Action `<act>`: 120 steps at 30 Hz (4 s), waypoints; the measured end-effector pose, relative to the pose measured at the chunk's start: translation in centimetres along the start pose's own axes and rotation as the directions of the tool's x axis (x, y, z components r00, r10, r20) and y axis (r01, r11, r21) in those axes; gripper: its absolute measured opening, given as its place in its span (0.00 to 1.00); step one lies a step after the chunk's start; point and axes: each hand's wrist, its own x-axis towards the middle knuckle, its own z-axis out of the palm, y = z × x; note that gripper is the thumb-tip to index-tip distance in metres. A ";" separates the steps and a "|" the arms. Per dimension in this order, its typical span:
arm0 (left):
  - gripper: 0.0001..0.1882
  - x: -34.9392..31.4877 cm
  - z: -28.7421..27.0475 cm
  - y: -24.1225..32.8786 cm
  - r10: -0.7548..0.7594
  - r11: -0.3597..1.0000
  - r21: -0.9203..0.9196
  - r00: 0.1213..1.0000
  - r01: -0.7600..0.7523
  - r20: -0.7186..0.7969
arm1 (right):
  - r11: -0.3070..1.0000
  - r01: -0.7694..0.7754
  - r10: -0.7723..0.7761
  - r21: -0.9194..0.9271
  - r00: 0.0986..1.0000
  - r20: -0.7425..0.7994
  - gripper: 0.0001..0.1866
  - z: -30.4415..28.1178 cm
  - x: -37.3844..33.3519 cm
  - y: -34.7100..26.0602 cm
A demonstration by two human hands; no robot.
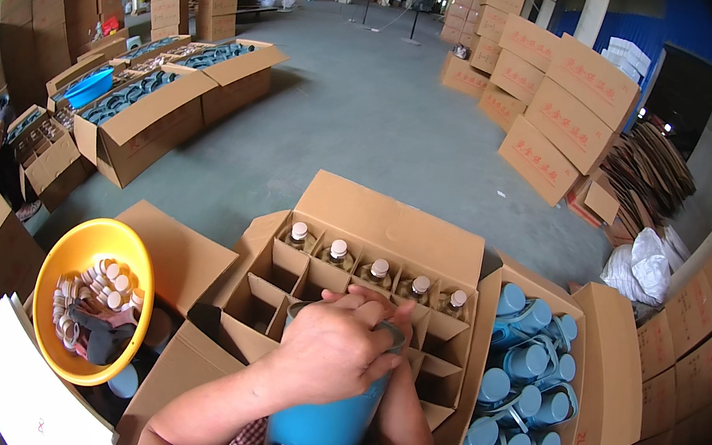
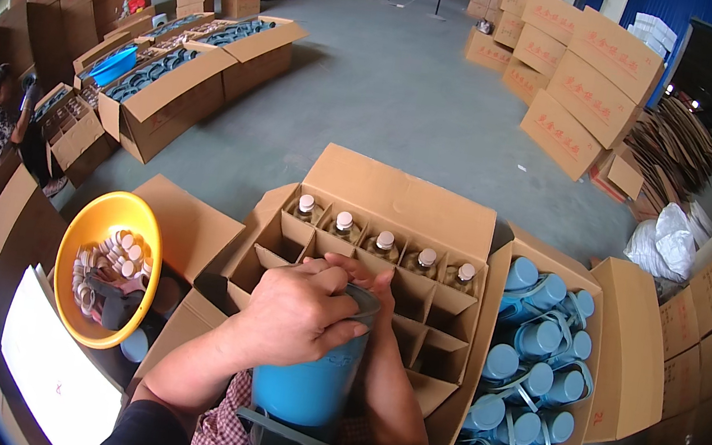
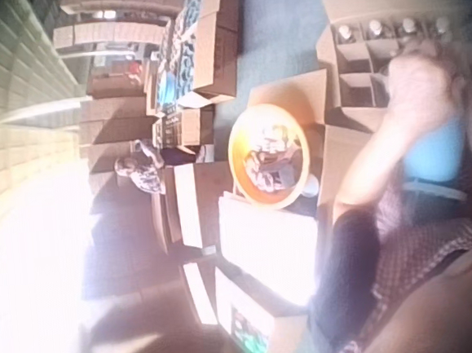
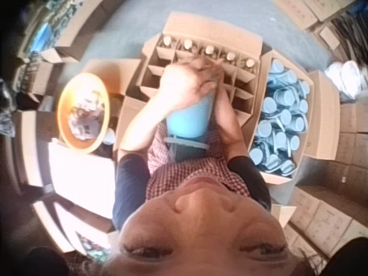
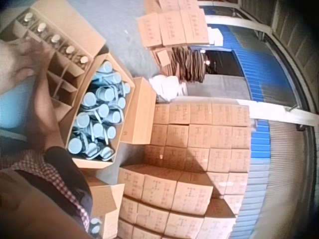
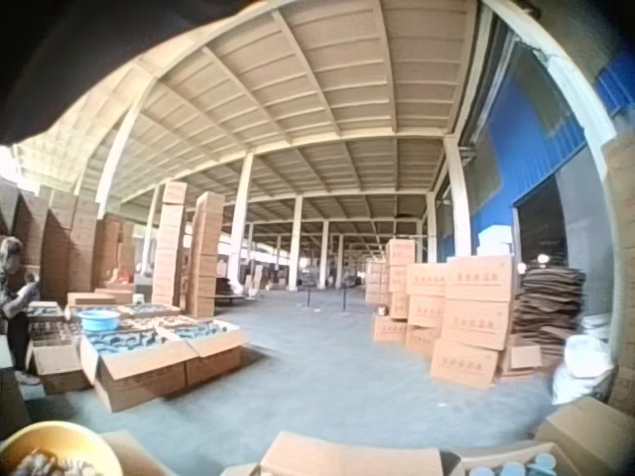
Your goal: The person assembles a vacuum flask by placing a glass liner into a plastic body, adding a gasket, and screwing on a base before placing the assembled flask into a box.
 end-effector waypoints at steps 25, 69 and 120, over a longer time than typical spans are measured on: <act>0.13 -3.7 0.2 -7.0 0.117 0.808 -0.570 0.988 -0.153 -0.100 | 0.708 -0.001 -0.182 -0.706 0.966 -0.183 0.41 4.0 -2.1 -3.1; 0.19 -11.9 20.5 0.1 -0.201 -0.475 -0.818 0.865 0.325 0.460 | -0.116 0.524 0.531 -0.844 0.751 0.393 0.21 21.1 -0.2 -12.7; 0.09 -12.5 23.5 3.6 -0.445 -0.081 -0.732 0.633 0.676 0.634 | -0.632 -0.342 -0.458 -0.695 0.889 -0.021 0.15 7.3 -31.3 -29.2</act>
